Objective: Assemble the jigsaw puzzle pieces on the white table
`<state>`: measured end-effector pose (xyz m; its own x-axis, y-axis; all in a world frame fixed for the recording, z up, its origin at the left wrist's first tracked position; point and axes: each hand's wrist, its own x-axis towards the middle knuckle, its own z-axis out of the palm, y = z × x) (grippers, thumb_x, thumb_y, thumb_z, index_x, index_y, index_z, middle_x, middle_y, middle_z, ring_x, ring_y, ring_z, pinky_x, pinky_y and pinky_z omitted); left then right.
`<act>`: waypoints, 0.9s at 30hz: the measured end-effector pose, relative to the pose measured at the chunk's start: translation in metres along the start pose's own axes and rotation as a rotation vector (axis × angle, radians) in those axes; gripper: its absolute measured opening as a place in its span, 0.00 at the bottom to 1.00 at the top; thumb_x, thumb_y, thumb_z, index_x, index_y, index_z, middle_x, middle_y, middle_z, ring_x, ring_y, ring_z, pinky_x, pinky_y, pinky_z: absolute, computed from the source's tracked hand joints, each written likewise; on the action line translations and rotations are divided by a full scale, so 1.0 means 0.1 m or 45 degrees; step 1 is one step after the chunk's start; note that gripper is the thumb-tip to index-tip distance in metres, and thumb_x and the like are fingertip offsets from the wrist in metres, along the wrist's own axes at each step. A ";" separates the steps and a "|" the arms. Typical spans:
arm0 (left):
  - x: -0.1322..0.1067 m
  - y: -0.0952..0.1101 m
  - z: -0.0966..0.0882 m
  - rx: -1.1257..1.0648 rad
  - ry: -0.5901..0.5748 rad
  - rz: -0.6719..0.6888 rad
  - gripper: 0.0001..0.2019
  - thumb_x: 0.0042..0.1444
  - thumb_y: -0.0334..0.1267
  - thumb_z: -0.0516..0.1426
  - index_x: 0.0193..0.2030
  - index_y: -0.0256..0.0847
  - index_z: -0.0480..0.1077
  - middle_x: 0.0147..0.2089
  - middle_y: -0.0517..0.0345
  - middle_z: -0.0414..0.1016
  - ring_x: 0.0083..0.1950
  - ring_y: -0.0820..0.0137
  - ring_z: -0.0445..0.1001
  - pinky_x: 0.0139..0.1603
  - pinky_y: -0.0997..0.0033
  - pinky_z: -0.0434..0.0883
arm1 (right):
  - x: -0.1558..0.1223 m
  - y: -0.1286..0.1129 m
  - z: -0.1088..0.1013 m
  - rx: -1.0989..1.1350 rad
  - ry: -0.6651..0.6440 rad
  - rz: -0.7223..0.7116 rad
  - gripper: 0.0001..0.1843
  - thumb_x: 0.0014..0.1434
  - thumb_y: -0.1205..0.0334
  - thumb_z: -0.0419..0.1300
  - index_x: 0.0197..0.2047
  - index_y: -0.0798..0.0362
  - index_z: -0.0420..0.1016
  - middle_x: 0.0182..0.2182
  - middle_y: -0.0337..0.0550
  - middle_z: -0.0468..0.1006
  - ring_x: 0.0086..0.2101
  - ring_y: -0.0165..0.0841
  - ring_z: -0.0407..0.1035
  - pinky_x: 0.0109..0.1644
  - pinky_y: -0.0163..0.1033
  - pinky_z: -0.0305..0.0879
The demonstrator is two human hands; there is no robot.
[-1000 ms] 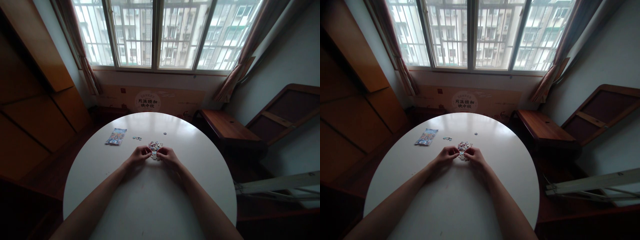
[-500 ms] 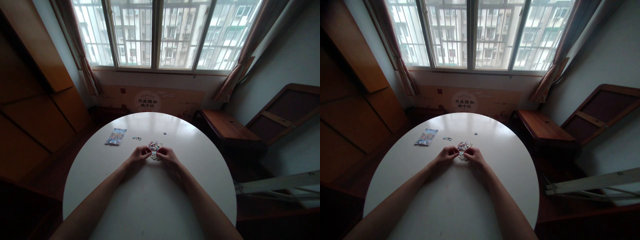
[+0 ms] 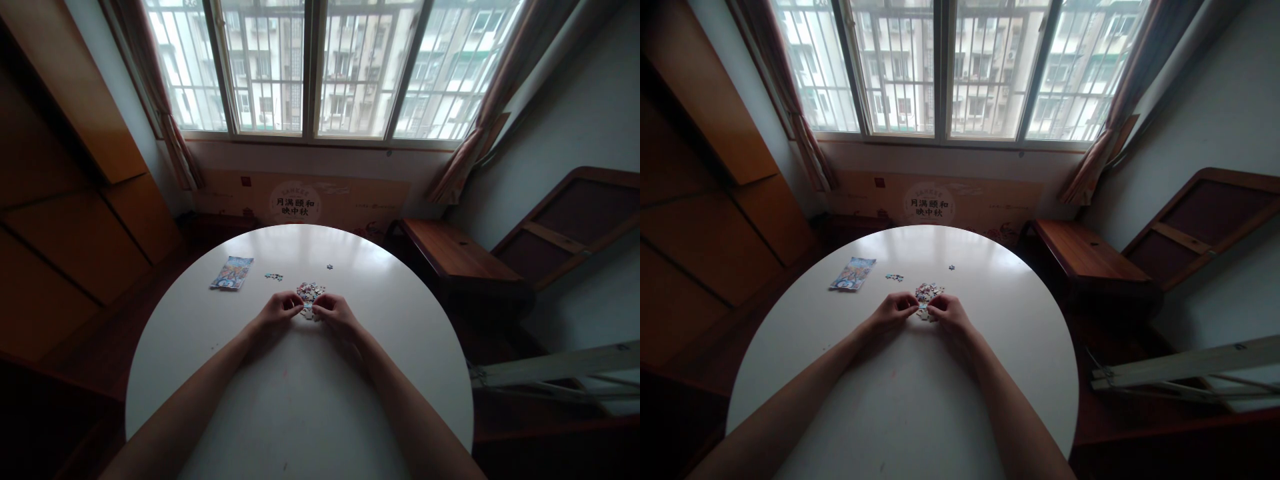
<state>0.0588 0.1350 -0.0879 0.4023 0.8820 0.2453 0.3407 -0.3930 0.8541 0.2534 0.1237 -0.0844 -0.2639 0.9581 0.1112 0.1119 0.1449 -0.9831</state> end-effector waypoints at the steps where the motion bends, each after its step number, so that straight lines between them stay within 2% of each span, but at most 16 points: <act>1: 0.00 0.00 0.00 -0.005 0.001 -0.001 0.11 0.52 0.42 0.58 0.33 0.33 0.72 0.25 0.59 0.69 0.26 0.77 0.63 0.26 0.78 0.61 | 0.00 0.00 0.00 -0.003 0.001 0.000 0.14 0.44 0.55 0.65 0.27 0.58 0.73 0.20 0.39 0.73 0.20 0.27 0.65 0.26 0.34 0.61; 9: -0.01 0.04 0.00 -0.004 0.011 -0.015 0.12 0.51 0.43 0.58 0.33 0.33 0.73 0.24 0.60 0.69 0.25 0.77 0.63 0.25 0.78 0.60 | 0.01 0.02 0.00 0.038 0.001 0.020 0.13 0.44 0.56 0.65 0.27 0.58 0.72 0.19 0.38 0.72 0.20 0.27 0.65 0.26 0.34 0.62; 27: 0.00 0.01 0.00 -0.048 -0.007 0.006 0.11 0.51 0.42 0.58 0.32 0.33 0.72 0.26 0.59 0.70 0.27 0.76 0.65 0.27 0.78 0.61 | 0.00 0.01 0.00 0.045 -0.002 0.022 0.14 0.44 0.55 0.65 0.28 0.58 0.72 0.20 0.38 0.72 0.21 0.27 0.65 0.26 0.33 0.61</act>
<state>0.0593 0.1346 -0.0874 0.4084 0.8787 0.2472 0.3068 -0.3872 0.8695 0.2532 0.1235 -0.0852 -0.2640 0.9599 0.0941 0.0827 0.1197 -0.9894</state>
